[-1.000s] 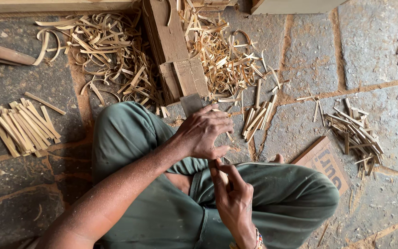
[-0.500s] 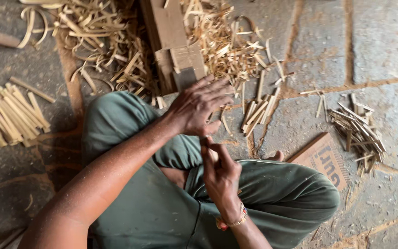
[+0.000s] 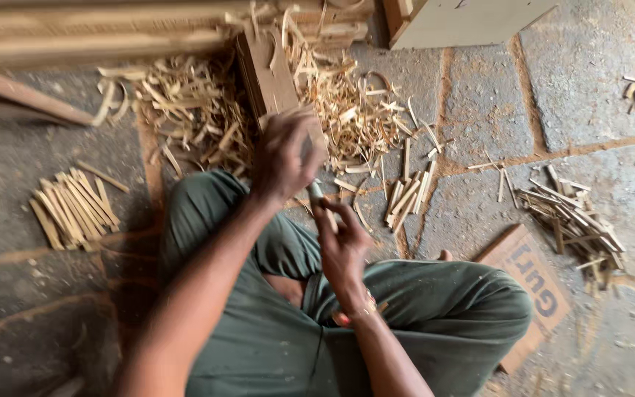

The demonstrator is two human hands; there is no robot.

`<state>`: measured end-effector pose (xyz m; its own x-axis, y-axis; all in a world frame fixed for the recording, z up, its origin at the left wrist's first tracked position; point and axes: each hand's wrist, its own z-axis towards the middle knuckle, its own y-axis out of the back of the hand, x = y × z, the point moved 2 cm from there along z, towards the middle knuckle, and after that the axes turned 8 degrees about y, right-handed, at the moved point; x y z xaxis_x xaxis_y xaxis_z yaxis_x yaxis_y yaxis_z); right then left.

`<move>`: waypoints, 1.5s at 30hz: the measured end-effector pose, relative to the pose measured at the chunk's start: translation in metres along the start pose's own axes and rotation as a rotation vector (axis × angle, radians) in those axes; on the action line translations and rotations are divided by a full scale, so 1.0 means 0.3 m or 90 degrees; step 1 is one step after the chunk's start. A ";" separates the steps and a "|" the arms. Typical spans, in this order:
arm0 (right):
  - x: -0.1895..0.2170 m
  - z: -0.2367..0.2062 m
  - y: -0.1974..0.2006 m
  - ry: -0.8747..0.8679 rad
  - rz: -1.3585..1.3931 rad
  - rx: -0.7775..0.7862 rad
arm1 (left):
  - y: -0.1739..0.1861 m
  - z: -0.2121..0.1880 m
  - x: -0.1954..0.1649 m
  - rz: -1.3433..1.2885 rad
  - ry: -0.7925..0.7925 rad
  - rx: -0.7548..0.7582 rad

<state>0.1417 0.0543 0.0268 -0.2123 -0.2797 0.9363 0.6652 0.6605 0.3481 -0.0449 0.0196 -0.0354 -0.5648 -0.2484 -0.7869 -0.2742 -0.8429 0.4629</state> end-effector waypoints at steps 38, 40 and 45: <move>0.003 -0.058 0.063 0.073 -0.084 -0.030 | 0.307 -0.196 -0.560 -0.160 -0.009 0.058; 0.002 -0.058 0.063 0.060 -0.103 -0.016 | 0.318 -0.202 -0.586 -0.117 -0.064 0.031; -0.001 -0.057 0.063 0.059 -0.113 -0.006 | 0.309 -0.213 -0.603 -0.144 -0.111 0.029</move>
<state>0.1664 0.0549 0.0324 -0.2610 -0.4544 0.8517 0.6293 0.5889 0.5071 0.0817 -0.0441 0.1237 -0.6096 0.0333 -0.7920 -0.4409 -0.8446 0.3038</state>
